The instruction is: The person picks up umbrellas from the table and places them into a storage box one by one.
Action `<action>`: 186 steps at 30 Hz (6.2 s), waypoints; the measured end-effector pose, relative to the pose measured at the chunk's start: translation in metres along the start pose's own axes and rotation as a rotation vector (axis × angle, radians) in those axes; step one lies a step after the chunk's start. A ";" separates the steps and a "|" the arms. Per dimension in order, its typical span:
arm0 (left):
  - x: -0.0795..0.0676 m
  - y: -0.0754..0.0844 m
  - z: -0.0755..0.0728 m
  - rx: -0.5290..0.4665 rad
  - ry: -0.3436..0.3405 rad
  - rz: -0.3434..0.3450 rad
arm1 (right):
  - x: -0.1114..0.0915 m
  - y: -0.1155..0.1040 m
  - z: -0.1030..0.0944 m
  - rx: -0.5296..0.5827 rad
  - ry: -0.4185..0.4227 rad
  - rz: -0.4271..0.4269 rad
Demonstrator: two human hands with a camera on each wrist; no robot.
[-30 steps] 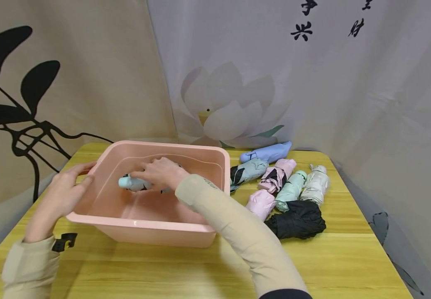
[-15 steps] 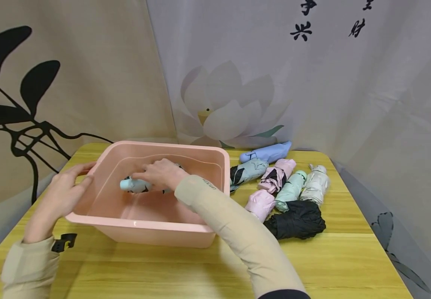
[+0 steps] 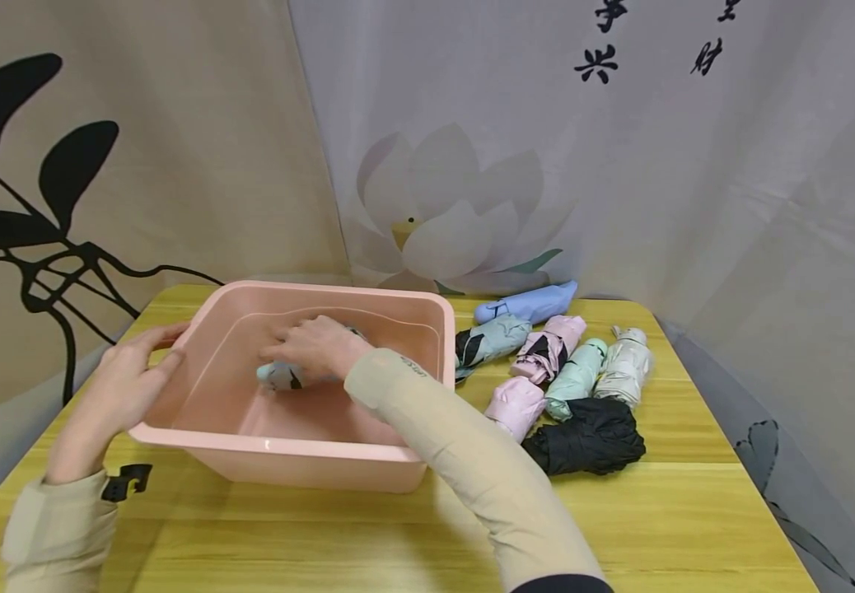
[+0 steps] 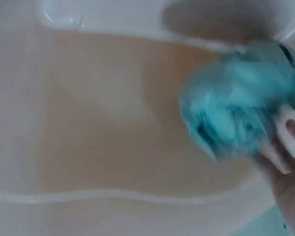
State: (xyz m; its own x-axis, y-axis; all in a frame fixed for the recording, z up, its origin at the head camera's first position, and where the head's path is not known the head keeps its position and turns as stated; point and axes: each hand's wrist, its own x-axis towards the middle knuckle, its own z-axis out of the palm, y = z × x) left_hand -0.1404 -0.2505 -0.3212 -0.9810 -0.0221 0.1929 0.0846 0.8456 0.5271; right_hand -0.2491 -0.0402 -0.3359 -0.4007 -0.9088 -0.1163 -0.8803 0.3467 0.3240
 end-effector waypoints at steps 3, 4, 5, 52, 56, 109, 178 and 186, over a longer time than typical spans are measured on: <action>0.000 0.000 0.001 0.001 0.004 0.003 | 0.001 0.001 -0.002 0.002 0.066 -0.002; 0.000 0.000 0.001 0.003 0.007 0.006 | 0.001 0.001 -0.002 -0.002 0.079 -0.001; -0.001 0.000 0.001 0.005 0.009 0.006 | 0.001 0.002 -0.003 0.000 0.087 0.000; 0.001 -0.002 0.001 -0.005 -0.019 -0.007 | -0.146 0.052 -0.080 0.316 0.410 0.234; 0.001 -0.002 0.001 -0.003 -0.015 -0.004 | -0.164 0.055 -0.065 0.328 0.478 0.261; 0.000 -0.003 0.000 -0.015 -0.030 -0.015 | -0.263 0.032 0.126 0.239 0.121 0.051; 0.000 0.001 -0.003 -0.013 -0.016 -0.009 | -0.290 0.061 0.082 0.027 0.435 0.250; 0.000 0.001 -0.002 -0.010 -0.030 -0.017 | -0.295 0.068 0.067 0.032 0.463 0.327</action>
State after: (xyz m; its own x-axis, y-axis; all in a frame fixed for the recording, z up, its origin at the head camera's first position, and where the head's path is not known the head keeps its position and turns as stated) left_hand -0.1397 -0.2504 -0.3189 -0.9870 -0.0203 0.1594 0.0697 0.8397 0.5386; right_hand -0.2074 0.2671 -0.3421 -0.5069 -0.7576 0.4112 -0.7393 0.6274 0.2445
